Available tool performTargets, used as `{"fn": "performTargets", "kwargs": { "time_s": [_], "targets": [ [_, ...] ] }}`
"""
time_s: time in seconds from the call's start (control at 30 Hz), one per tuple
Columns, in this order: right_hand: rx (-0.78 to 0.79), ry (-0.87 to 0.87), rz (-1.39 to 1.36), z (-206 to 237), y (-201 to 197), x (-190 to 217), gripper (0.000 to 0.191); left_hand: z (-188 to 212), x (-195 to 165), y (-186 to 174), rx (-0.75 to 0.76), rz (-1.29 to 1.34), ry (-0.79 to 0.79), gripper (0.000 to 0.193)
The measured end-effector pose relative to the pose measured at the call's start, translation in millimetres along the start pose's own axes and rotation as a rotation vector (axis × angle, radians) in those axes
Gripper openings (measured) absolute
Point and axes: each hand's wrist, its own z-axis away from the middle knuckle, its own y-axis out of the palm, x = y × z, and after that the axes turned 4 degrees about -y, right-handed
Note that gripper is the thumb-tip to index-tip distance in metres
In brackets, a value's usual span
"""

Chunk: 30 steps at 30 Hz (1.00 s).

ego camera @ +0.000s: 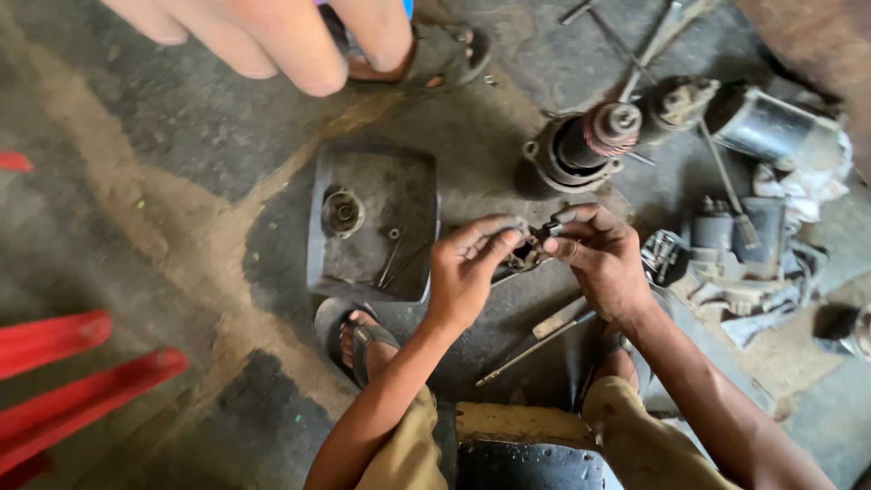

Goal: The person uses a T-handle wrench to loosen a bolt on a motor component, then disassembles the housing to access internal parts. They remove small metal pieces and brushes, inspect them, and reassemble the component by hand.

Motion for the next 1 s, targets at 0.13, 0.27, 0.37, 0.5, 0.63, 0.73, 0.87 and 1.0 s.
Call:
{"fn": "performTargets", "kwargs": {
  "time_s": [0.13, 0.27, 0.37, 0.5, 0.63, 0.73, 0.87, 1.0],
  "targets": [
    [-0.042, -0.054, 0.088, 16.4, -8.6, 9.1, 0.028, 7.2, -8.0, 21.3, 0.134, -0.164, 0.070, 0.017],
    [-0.012, -0.122, 0.204, 27.3, -15.2, 10.9, 0.023, 11.3, -19.4, 29.4, 0.135, -0.327, 0.201, 0.016],
    [-0.010, -0.141, 0.223, 30.5, -14.2, 10.8, 0.025, 13.5, -23.8, 26.0, 0.134, -0.409, 0.242, 0.017],
    [0.035, -0.163, 0.324, 26.4, -4.6, 15.3, 0.023, 11.5, -22.5, 22.2, 0.089, -0.478, 0.337, 0.018],
    [0.017, -0.105, 0.477, 18.8, 4.7, 25.8, 0.024, 8.2, -17.6, 19.7, 0.019, -0.451, 0.281, 0.017],
    [0.000, -0.046, 0.341, 17.1, 9.8, 29.3, 0.022, 5.0, -12.3, 21.6, -0.017, -0.437, 0.277, 0.017],
    [-0.021, 0.020, 0.456, 13.9, 10.2, 28.8, 0.021, 3.9, -9.3, 20.9, -0.008, -0.527, 0.401, 0.019],
    [-0.004, 0.103, 0.167, 10.8, 7.6, 22.6, 0.019, 2.2, -8.4, 17.0, 0.021, -0.560, 0.391, 0.020]
  ]
}}
